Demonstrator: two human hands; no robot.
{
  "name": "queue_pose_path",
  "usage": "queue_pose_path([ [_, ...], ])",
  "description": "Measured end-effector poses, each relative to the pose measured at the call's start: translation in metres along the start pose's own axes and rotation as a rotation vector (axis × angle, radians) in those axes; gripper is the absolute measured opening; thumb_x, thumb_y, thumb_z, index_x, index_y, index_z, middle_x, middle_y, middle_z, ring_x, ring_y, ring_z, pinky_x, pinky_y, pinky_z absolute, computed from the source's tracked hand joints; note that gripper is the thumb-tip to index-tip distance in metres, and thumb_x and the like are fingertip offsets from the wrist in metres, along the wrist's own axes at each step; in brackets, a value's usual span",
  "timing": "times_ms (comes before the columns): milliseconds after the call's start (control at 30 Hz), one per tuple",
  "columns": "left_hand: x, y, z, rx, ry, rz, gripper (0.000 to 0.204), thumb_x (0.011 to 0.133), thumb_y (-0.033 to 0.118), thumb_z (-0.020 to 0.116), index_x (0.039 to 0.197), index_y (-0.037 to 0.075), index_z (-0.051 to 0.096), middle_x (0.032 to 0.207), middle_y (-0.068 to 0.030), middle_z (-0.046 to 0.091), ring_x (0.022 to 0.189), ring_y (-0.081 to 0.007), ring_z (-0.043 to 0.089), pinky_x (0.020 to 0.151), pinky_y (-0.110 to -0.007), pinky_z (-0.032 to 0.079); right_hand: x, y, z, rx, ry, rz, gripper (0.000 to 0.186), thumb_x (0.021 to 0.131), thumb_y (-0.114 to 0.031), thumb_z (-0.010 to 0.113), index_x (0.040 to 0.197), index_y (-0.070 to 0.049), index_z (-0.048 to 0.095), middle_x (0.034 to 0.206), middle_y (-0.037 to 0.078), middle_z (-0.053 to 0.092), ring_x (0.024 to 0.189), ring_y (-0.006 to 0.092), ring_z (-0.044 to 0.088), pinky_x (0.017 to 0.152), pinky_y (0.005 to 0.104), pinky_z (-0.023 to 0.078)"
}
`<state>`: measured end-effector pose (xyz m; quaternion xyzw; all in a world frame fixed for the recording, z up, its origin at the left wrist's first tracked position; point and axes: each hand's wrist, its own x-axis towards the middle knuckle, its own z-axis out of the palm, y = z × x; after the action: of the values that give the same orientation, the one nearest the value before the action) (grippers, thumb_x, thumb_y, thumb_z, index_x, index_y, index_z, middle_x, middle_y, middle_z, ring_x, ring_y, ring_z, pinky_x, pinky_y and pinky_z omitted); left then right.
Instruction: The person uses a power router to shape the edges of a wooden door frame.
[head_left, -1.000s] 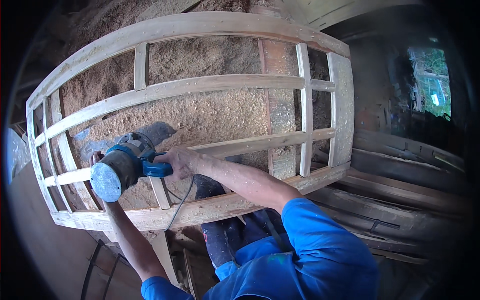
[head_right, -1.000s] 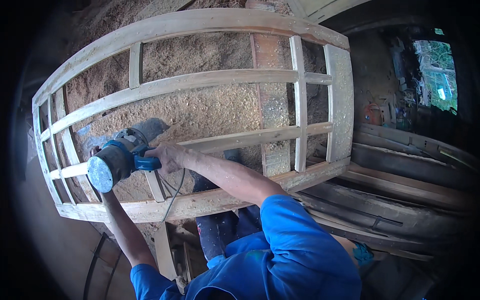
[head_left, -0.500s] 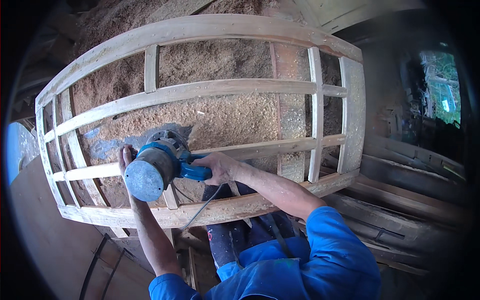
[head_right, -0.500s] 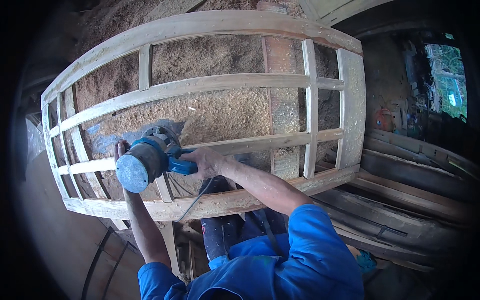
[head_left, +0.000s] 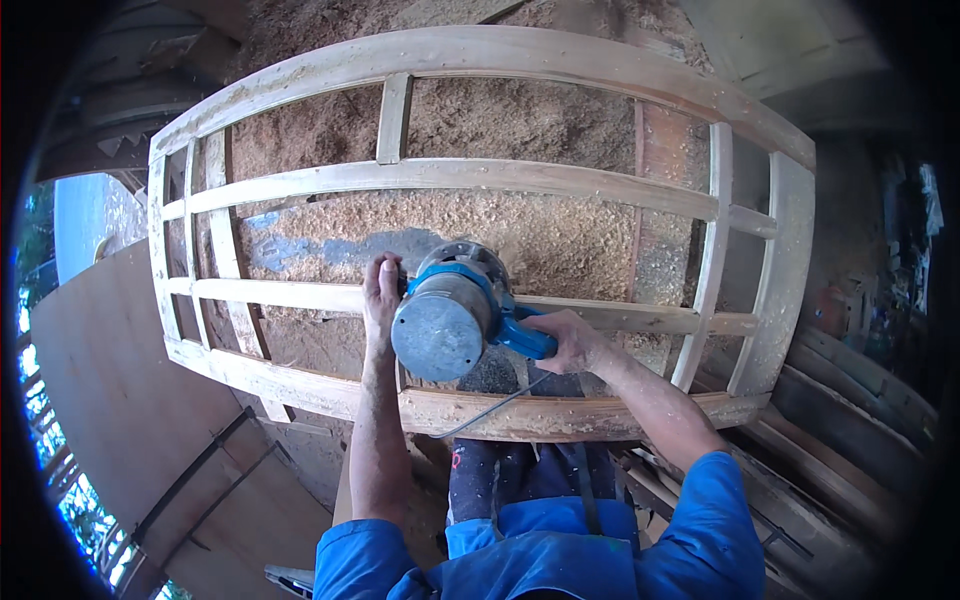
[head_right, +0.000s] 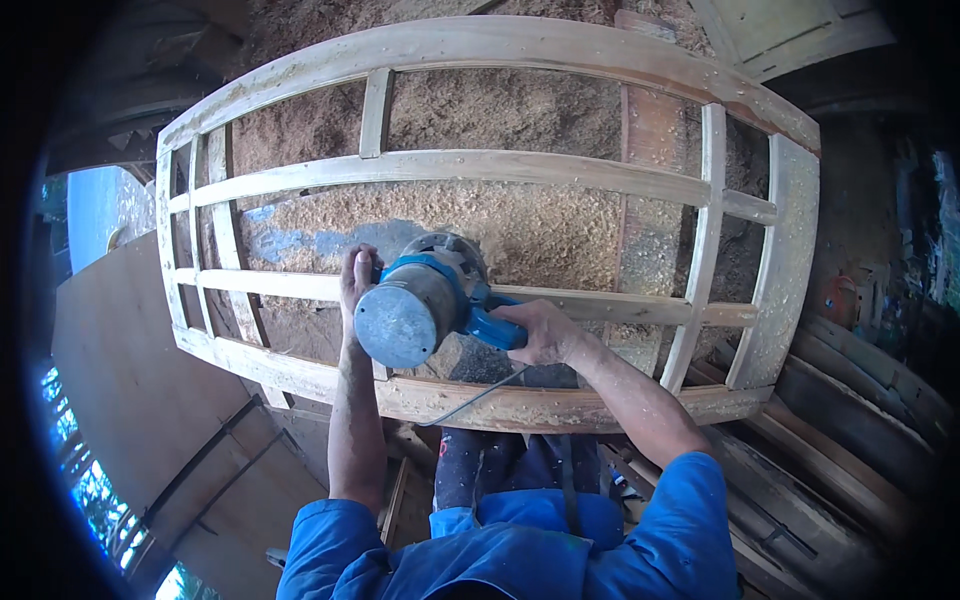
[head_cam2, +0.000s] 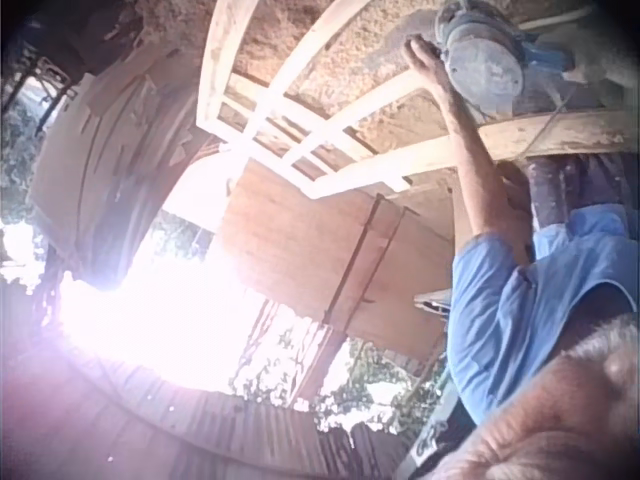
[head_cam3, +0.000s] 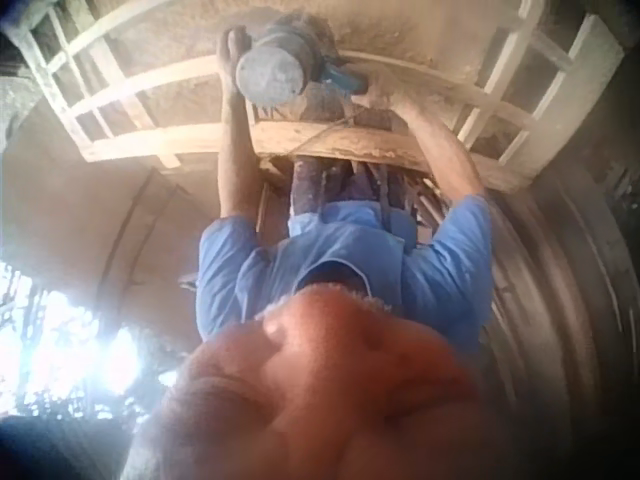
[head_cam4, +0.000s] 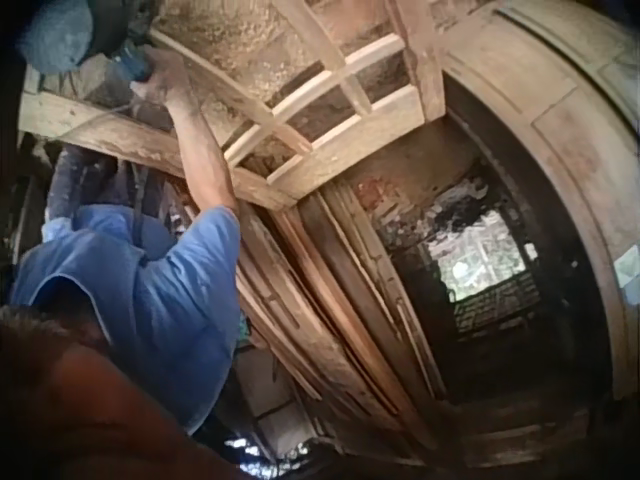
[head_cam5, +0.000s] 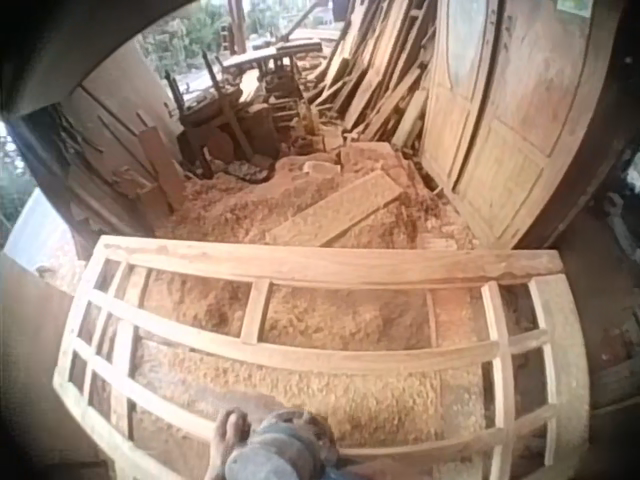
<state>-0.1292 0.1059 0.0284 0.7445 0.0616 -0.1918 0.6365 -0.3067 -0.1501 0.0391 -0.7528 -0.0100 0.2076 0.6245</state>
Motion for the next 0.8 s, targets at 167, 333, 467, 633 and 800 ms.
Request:
queue_pose_path([
  [167, -0.019, 0.014, 0.036, 0.120, -0.043, -0.003, 0.022, 0.105, 0.022, 0.044, 0.106, 0.004, 0.058, 0.077, 0.0007, 0.051, 0.070, -0.0078, 0.047, 0.064, -0.025, 0.043, -0.027, 0.012, -0.023, -0.036, -0.020, 0.021, 0.058, 0.062, -0.014, 0.074, 0.118, -0.011, 0.063, 0.095, 0.012, 0.069, 0.086, 0.0296, 0.068, 0.077, 0.0375, 0.053],
  [333, -0.029, -0.002, 0.032, 0.124, 0.023, -0.057, 0.024, 0.104, 0.024, 0.045, 0.106, 0.004, 0.058, 0.079, -0.0027, 0.056, 0.073, -0.0091, 0.051, 0.066, -0.028, 0.045, -0.025, 0.009, -0.034, 0.010, -0.093, 0.034, 0.059, 0.062, -0.011, 0.073, 0.119, -0.007, 0.063, 0.093, 0.012, 0.069, 0.085, 0.0247, 0.067, 0.077, 0.0346, 0.051],
  [467, -0.037, 0.002, 0.026, 0.077, 0.044, -0.076, 0.024, 0.104, 0.024, 0.045, 0.106, 0.005, 0.059, 0.080, -0.0016, 0.056, 0.073, -0.0083, 0.050, 0.065, -0.028, 0.044, -0.015, 0.014, -0.041, -0.008, -0.175, 0.013, 0.057, 0.062, -0.012, 0.073, 0.118, -0.005, 0.064, 0.091, 0.012, 0.068, 0.083, 0.0238, 0.067, 0.076, 0.0339, 0.052],
  [633, -0.039, 0.014, 0.019, 0.176, 0.078, -0.072, 0.023, 0.104, 0.024, 0.045, 0.107, 0.005, 0.058, 0.080, -0.0001, 0.054, 0.072, -0.0076, 0.048, 0.064, -0.026, 0.043, 0.001, 0.022, -0.047, -0.053, -0.235, -0.061, 0.059, 0.060, -0.014, 0.074, 0.117, -0.006, 0.063, 0.092, 0.012, 0.068, 0.082, 0.0252, 0.068, 0.074, 0.0355, 0.054],
  [800, -0.036, -0.002, -0.005, 0.087, 0.114, -0.069, 0.023, 0.104, 0.024, 0.045, 0.107, 0.005, 0.057, 0.078, 0.0003, 0.053, 0.070, -0.0081, 0.048, 0.063, -0.027, 0.043, 0.023, 0.010, -0.044, -0.129, -0.300, -0.032, 0.063, 0.058, -0.014, 0.077, 0.120, -0.010, 0.062, 0.098, 0.011, 0.070, 0.089, 0.0291, 0.069, 0.077, 0.0375, 0.056],
])
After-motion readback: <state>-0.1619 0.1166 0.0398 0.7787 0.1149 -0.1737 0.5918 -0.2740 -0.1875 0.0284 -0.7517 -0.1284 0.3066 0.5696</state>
